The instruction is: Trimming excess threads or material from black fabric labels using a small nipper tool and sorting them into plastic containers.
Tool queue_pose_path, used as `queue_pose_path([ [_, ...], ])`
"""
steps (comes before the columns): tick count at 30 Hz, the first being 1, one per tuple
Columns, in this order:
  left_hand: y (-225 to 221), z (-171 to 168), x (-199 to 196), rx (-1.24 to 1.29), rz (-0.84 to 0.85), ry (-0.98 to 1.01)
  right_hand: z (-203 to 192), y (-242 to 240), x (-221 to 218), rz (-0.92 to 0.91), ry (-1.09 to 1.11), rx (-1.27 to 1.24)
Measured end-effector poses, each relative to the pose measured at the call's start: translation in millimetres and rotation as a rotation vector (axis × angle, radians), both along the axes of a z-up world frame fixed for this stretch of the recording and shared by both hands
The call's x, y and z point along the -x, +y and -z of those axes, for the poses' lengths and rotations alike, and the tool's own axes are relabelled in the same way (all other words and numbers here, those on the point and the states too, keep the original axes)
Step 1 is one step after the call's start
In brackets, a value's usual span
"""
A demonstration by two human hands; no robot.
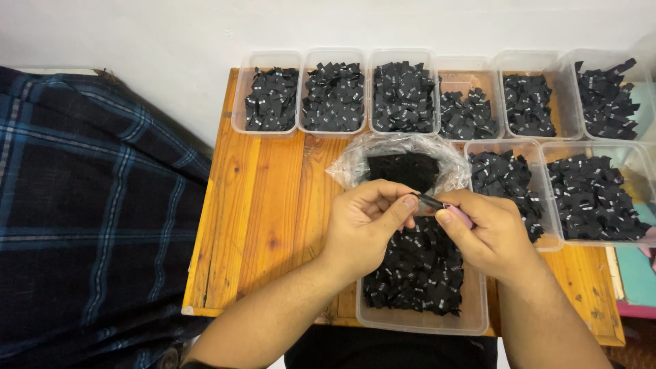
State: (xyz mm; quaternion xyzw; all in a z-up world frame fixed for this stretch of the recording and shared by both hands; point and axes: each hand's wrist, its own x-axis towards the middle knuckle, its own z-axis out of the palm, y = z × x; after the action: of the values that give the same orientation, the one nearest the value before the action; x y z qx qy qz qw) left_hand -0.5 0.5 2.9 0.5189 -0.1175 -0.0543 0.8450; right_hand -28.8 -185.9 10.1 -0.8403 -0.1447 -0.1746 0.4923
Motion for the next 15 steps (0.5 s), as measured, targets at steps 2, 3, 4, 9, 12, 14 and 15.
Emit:
queue_pose_path([
  [2, -0.2, -0.2, 0.2, 0.004, -0.003, -0.003, 0.2, -0.9, -0.2, 0.0, -0.001, 0.01],
  [3, -0.2, -0.4, 0.3, 0.008, -0.005, -0.007, 0.2, -1.4, -0.3, 0.0, -0.003, 0.019],
  [4, -0.2, -0.4, 0.2, 0.008, -0.005, -0.007, 0.9, -1.9, -0.3, 0.0, -0.003, 0.019],
  [9, 0.2, 1.5, 0.0, 0.007, -0.002, -0.014, 3.3, -3.9, 0.2, 0.006, 0.008, 0.024],
  [12, 0.2, 4.4, -1.0, 0.001, 0.0, -0.017, -4.0, 1.6, 1.2, 0.007, 0.0, -0.002],
  [14, 0.4, 3.7, -0.9, -0.001, -0.001, -0.016, 1.1, -1.1, 2.2, 0.005, 0.002, -0.007],
  [15, 0.6, 3.5, -0.9, -0.003, -0.001, -0.014, 3.7, -2.4, 2.6, 0.004, 0.004, -0.012],
])
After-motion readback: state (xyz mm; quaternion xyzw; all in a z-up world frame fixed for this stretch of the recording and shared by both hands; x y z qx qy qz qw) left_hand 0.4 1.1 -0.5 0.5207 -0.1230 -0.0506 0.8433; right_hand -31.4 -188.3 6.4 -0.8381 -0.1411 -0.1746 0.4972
